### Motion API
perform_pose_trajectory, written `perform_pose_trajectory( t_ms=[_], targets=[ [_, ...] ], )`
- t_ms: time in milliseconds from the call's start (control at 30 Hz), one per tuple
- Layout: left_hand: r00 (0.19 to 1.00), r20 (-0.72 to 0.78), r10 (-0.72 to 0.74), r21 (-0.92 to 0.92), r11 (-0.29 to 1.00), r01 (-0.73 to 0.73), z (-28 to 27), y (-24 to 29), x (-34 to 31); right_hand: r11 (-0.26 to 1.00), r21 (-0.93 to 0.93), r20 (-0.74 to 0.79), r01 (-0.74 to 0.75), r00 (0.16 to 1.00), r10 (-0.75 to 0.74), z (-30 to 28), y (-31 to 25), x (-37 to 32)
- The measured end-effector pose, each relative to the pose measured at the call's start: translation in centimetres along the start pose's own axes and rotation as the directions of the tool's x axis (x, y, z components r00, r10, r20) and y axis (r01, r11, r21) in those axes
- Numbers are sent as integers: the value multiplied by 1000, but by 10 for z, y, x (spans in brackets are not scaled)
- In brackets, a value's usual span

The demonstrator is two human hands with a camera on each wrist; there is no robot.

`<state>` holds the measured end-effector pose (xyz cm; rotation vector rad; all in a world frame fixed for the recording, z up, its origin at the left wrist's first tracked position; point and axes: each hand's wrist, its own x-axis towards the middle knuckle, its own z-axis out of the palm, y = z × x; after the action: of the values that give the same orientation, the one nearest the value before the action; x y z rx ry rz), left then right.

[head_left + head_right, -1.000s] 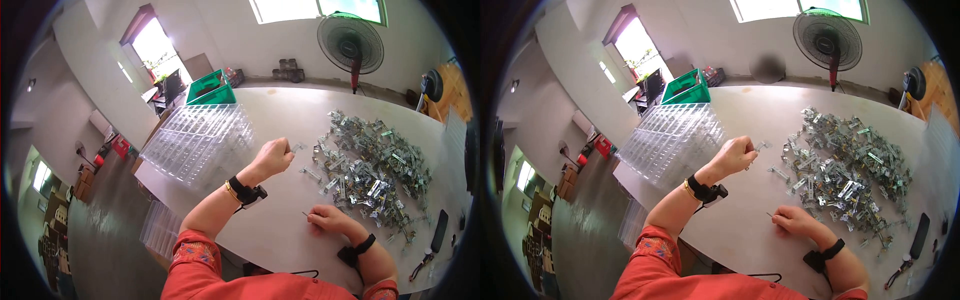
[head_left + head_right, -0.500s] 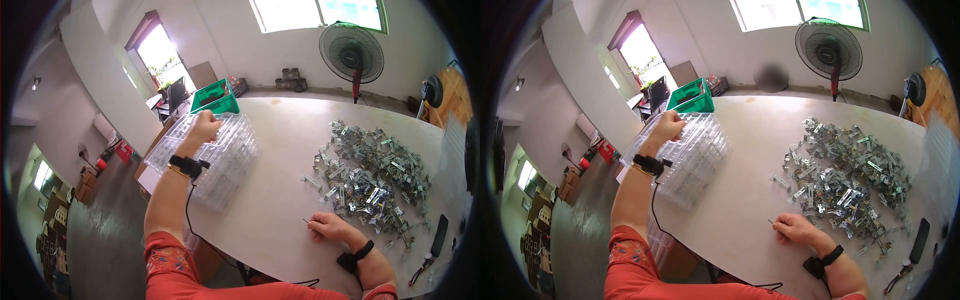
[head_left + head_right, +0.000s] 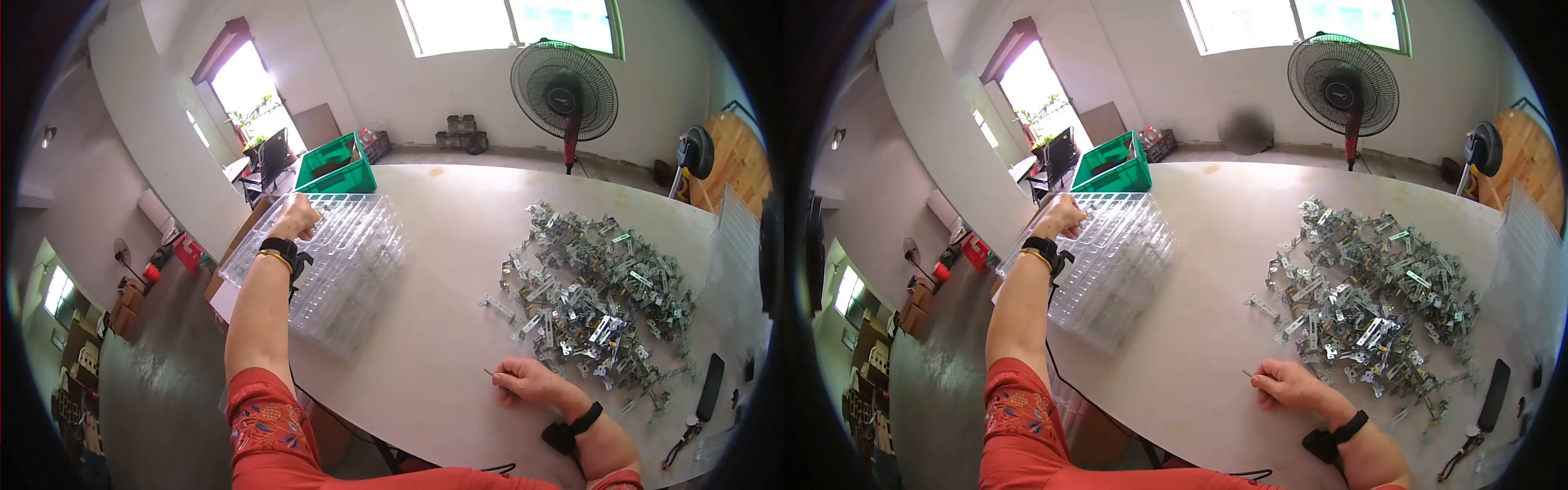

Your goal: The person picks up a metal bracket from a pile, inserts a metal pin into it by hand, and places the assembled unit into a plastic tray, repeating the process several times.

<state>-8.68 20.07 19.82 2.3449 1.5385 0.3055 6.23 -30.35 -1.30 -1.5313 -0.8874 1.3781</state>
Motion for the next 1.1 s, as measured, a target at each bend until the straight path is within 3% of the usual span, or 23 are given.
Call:
perform_pose_trajectory(
  t_ms=[200,433,800,1100],
  targets=[
    [999,-34,-2,38,999,3,6,-1,4,999,-34,9,0,1000,0,0,-3,-2],
    [994,94,59,42,997,-63,16,-10,25,999,-38,5,-15,1000,15,1,-7,-3],
    [1000,11,3,51,999,-3,23,-7,20,1000,-20,-3,-2,1000,2,1,-4,-3],
    [998,-46,44,96,995,-40,24,-4,12,999,-36,-7,4,1000,-5,1,-4,-3]
  ],
)
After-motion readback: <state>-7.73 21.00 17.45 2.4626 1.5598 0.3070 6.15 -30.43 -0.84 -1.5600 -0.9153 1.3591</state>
